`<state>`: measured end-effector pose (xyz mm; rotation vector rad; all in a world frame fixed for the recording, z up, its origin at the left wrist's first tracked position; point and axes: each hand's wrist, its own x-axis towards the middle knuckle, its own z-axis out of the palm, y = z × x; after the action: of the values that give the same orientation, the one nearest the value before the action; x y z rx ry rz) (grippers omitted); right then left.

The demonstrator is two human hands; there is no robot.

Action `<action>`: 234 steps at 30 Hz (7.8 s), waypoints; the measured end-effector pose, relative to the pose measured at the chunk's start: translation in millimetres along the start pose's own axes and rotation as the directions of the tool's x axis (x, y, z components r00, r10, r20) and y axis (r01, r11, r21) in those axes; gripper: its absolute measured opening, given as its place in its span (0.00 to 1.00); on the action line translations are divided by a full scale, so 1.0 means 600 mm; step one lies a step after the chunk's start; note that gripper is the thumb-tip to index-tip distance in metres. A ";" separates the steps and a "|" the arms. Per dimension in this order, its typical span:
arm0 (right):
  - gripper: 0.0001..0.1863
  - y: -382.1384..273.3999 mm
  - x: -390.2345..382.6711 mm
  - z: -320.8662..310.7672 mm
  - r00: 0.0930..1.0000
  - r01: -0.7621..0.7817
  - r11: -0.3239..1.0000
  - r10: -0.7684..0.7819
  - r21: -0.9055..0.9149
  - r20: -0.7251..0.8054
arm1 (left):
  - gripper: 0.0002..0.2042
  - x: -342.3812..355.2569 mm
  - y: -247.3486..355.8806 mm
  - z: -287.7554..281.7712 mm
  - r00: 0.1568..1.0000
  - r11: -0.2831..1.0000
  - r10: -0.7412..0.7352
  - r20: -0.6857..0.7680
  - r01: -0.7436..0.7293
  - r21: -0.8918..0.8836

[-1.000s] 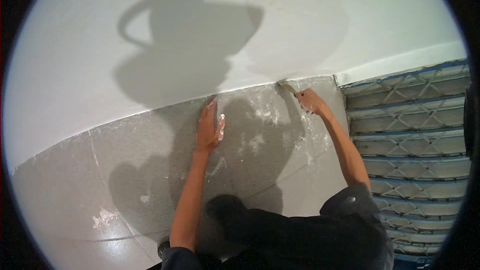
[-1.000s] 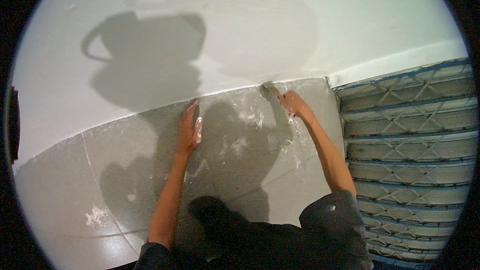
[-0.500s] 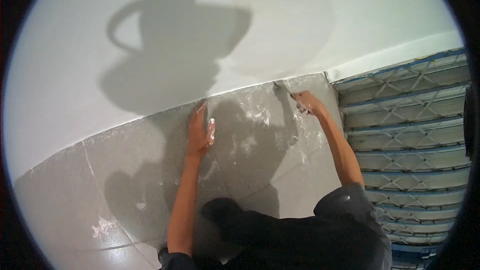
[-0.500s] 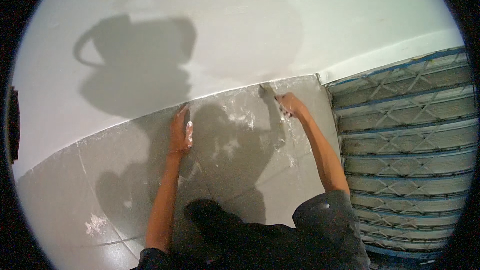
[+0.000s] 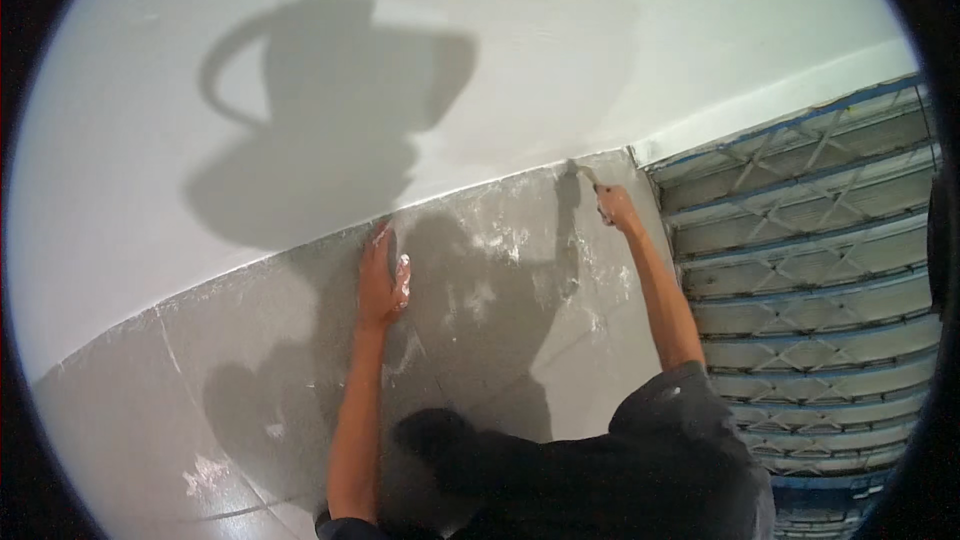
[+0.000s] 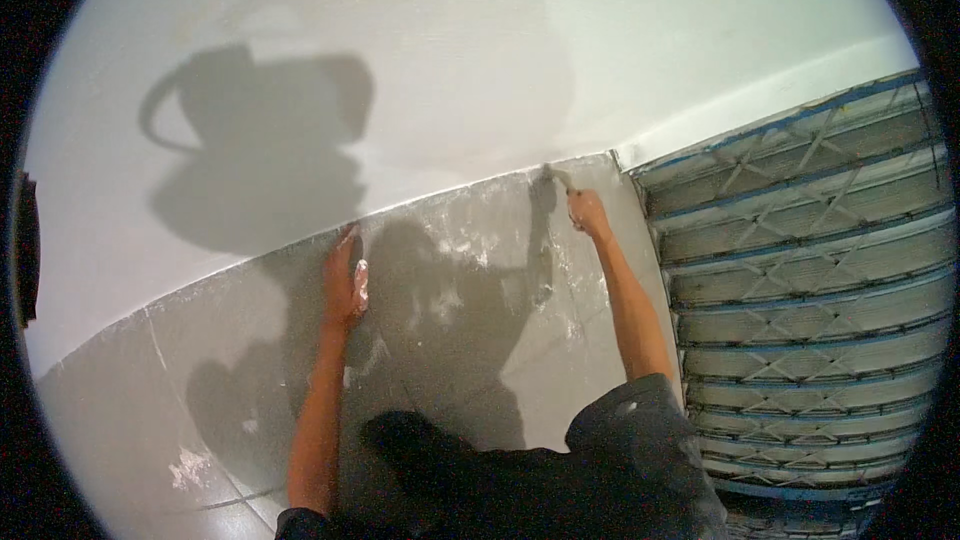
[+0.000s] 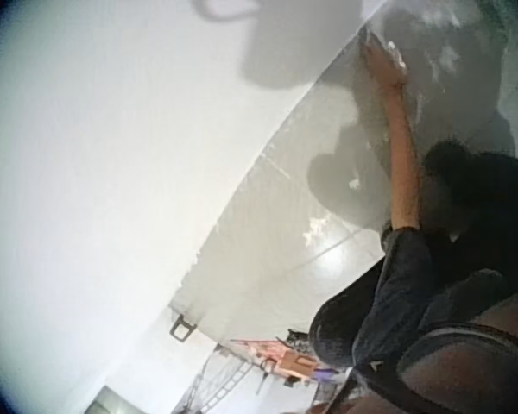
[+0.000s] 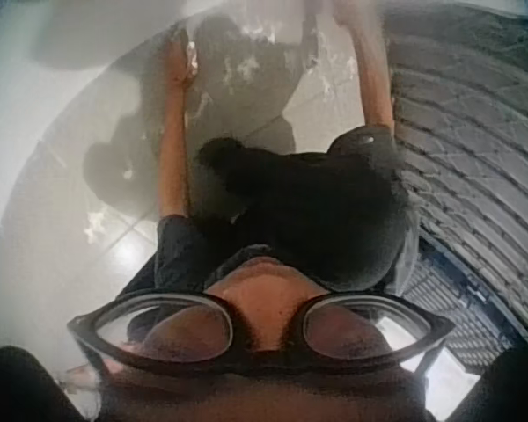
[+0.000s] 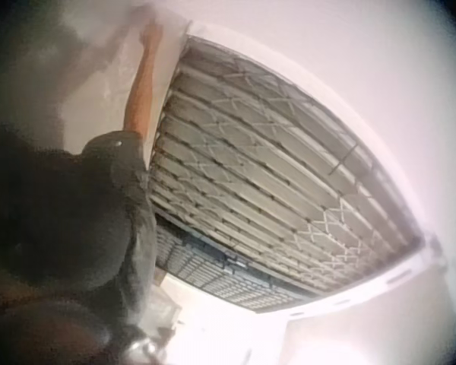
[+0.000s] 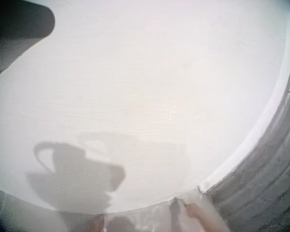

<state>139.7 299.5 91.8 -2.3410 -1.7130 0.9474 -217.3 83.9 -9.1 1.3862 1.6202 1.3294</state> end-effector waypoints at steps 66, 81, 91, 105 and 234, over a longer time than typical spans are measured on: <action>0.21 -0.076 -0.094 -0.057 0.945 0.153 0.864 0.013 -0.479 0.326 | 0.23 0.003 -0.001 0.001 0.998 0.998 0.068 -0.008 -0.068 0.009; 0.21 -0.131 -0.074 -0.027 0.939 0.265 0.847 -0.118 -0.461 0.322 | 0.23 0.010 0.021 -0.008 0.998 0.998 0.059 -0.001 -0.059 0.038; 0.20 -0.037 -0.189 -0.062 0.912 0.376 0.833 -0.256 -0.406 0.319 | 0.26 0.023 0.013 0.022 0.957 0.954 0.208 0.202 -0.244 0.174; 0.19 0.059 -0.408 -0.050 0.978 0.007 0.983 0.030 -0.182 0.205 | 0.36 0.125 0.040 0.238 0.618 0.791 0.374 0.692 -0.601 0.109; 0.16 0.202 -0.563 0.008 0.956 -0.131 0.989 0.107 0.071 0.272 | 0.31 0.134 0.024 0.173 0.696 0.758 0.482 0.532 -0.636 0.146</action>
<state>177.6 -45.9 181.1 -2.3714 -1.5883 1.3885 -138.9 190.1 -15.1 2.3498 1.1310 0.9217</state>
